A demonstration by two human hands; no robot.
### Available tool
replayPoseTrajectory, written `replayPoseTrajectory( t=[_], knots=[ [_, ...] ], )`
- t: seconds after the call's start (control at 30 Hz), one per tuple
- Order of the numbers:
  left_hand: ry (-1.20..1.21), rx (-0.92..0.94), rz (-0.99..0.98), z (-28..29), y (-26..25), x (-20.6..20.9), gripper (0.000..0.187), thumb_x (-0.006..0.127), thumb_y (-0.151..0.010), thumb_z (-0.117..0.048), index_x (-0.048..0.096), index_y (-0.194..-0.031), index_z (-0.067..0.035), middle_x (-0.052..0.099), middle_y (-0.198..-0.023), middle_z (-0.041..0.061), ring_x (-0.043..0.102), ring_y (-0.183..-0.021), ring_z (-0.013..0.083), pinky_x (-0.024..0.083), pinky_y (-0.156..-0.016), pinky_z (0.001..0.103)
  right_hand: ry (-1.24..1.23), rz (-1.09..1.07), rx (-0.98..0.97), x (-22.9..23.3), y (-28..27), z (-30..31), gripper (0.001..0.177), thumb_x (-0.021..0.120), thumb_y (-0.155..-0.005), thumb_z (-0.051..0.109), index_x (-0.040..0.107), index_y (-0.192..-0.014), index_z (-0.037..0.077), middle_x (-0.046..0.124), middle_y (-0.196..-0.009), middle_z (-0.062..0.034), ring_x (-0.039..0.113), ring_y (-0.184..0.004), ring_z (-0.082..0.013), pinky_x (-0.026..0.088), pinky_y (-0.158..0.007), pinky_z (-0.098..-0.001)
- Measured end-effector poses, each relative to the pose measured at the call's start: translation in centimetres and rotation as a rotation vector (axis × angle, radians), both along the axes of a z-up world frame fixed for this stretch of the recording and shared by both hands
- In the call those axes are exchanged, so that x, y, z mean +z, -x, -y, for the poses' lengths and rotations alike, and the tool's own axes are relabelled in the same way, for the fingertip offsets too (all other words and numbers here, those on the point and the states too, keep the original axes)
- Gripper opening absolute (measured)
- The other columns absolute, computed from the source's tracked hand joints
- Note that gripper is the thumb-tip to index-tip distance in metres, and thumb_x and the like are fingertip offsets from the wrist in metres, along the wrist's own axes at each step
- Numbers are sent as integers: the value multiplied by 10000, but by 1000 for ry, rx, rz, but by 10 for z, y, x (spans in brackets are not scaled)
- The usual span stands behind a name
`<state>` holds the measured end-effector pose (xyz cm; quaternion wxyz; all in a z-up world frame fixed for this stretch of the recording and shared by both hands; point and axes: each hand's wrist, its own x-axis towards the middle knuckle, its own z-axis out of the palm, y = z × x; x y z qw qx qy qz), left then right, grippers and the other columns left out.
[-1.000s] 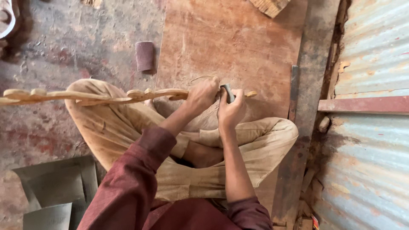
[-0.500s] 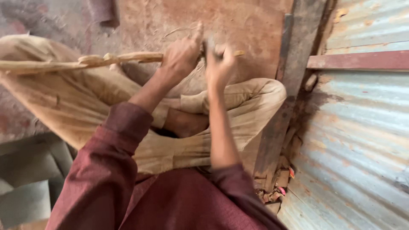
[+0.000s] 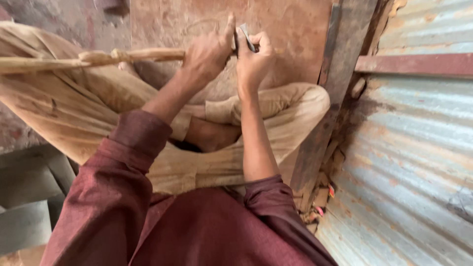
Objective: The person sits cross-legged on the floor and uses a small carving knife to shape a long, curved wooden piece. They hold the wood with one hand and carefully carve along its length, rotating it to work on different sides.
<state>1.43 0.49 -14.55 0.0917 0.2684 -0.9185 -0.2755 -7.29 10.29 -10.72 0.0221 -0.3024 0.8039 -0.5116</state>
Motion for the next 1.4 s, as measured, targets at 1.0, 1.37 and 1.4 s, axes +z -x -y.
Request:
replayPoseTrajectory(
  t=[1.0,1.37,1.4],
  knots=[
    [-111,30,191,8,9,31,656,513,-1098,-96,165,-1651,-41,685,-836,217,695,-600,325,561,-422,450,-2,-174,39,5,4,30,291,790,-891,77,525,-779,34,593,-663,-85,554,-582,-184,433,-553,-350],
    [67,65,1,-1,7,3,687,600,-1034,-273,269,-1616,-120,692,-760,205,678,-650,367,520,-537,506,-28,-208,34,17,-7,8,261,787,-858,42,551,-745,51,571,-649,-119,568,-562,-257,467,-563,-378],
    [9,60,29,6,8,7,713,584,-1037,-246,233,-1635,-80,694,-761,211,675,-650,379,515,-552,515,-69,-256,12,20,-4,17,250,792,-837,60,564,-736,60,597,-648,-121,606,-559,-271,471,-549,-389]
  ],
)
